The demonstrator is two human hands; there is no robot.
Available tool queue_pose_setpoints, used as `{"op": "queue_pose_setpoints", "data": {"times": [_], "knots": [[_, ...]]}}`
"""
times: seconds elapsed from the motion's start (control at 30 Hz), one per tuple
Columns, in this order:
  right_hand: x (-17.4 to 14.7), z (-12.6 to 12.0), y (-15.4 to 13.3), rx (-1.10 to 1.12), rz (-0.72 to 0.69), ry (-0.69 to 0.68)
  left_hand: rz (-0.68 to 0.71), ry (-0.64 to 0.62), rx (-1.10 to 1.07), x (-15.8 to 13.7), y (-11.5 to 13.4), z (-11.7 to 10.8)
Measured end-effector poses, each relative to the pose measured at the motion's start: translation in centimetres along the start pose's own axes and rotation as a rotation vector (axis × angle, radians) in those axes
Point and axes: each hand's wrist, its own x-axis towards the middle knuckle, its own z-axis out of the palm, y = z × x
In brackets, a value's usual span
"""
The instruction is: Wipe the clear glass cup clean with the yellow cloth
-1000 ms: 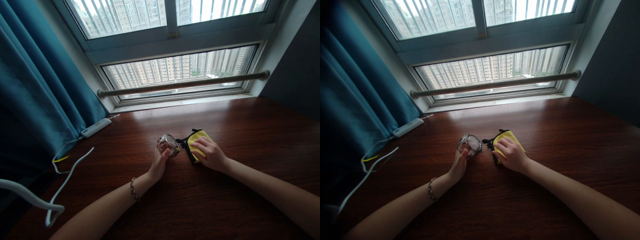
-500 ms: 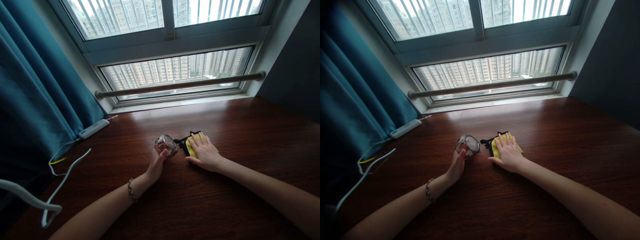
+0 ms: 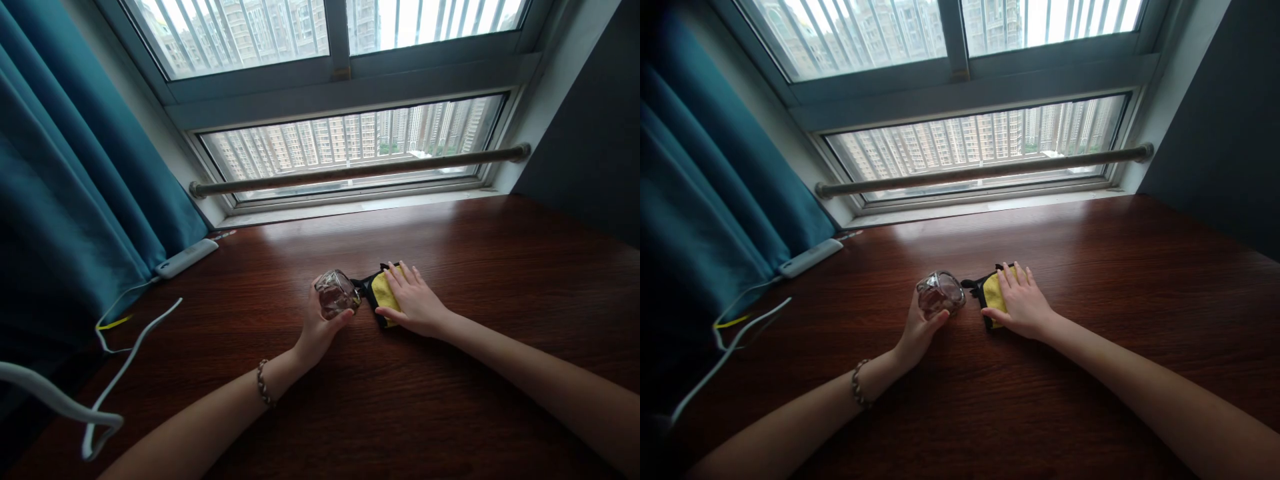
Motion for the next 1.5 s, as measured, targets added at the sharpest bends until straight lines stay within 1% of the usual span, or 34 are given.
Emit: {"op": "queue_pose_setpoints", "data": {"times": [0.07, 0.13, 0.17, 0.23, 0.3, 0.37, 0.43, 0.5, 0.57, 0.67, 0.77, 0.83, 0.93, 1.0, 1.03, 1.13, 1.27, 1.4, 1.5], "knots": [[-0.3, -1.1, -0.6, 0.114, -0.058, 0.105, 0.000, 0.020, 0.030, -0.1, 0.4, 0.5], [-0.9, -2.4, -1.7, 0.285, -0.173, 0.210, 0.002, 0.018, 0.037, -0.1, 0.5, 0.9], [-1.2, -3.0, -2.3, 0.368, -0.233, 0.233, -0.003, 0.009, 0.035, -0.2, 0.6, 1.0], [-2.0, -3.6, -3.4, 0.436, -0.332, 0.199, -0.025, -0.014, 0.054, -0.3, 0.5, 1.1], [-2.6, -3.6, -4.2, 0.464, -0.376, 0.139, -0.027, -0.030, 0.124, -0.4, 0.4, 1.1], [-2.9, -3.2, -4.6, 0.540, -0.381, 0.113, 0.006, -0.037, 0.222, -0.5, 0.3, 1.0], [-3.0, -2.9, -4.8, 0.649, -0.367, 0.118, 0.045, -0.029, 0.313, -0.6, 0.3, 0.8], [-2.9, -2.6, -4.9, 0.749, -0.332, 0.125, 0.071, -0.014, 0.389, -0.6, 0.3, 0.7], [-2.9, -2.6, -5.0, 0.848, -0.268, 0.111, 0.095, 0.003, 0.460, -0.6, 0.3, 0.5], [-2.9, -2.6, -5.3, 1.036, -0.174, 0.039, 0.161, 0.032, 0.569, -0.7, 0.2, 0.3], [-2.8, -2.6, -5.6, 1.234, -0.093, -0.038, 0.244, 0.035, 0.652, -0.8, 0.2, 0.2], [-2.6, -2.6, -5.7, 1.362, -0.003, -0.055, 0.310, 0.024, 0.696, -0.9, 0.3, 0.3], [-2.4, -2.6, -5.7, 1.477, 0.139, -0.054, 0.468, -0.018, 0.746, -1.0, 0.6, 0.4], [-2.2, -2.6, -5.7, 1.504, 0.168, -0.053, 0.552, -0.049, 0.750, -1.0, 0.8, 0.4], [-2.2, -2.6, -5.8, 1.523, 0.171, -0.056, 0.571, -0.057, 0.743, -1.0, 0.9, 0.4], [-2.1, -2.9, -6.0, 1.598, 0.203, -0.087, 0.558, -0.068, 0.709, -1.0, 1.0, 0.4], [-2.1, -3.2, -6.2, 1.638, 0.229, -0.080, 0.507, -0.087, 0.662, -1.0, 0.6, 0.2], [-2.0, -3.4, -5.8, 1.694, 0.354, -0.095, 0.455, -0.138, 0.624, -0.8, 0.3, 0.0], [-1.6, -3.5, -4.9, 1.729, 0.415, -0.082, 0.431, -0.160, 0.624, -0.6, 0.4, 0.0]]}}
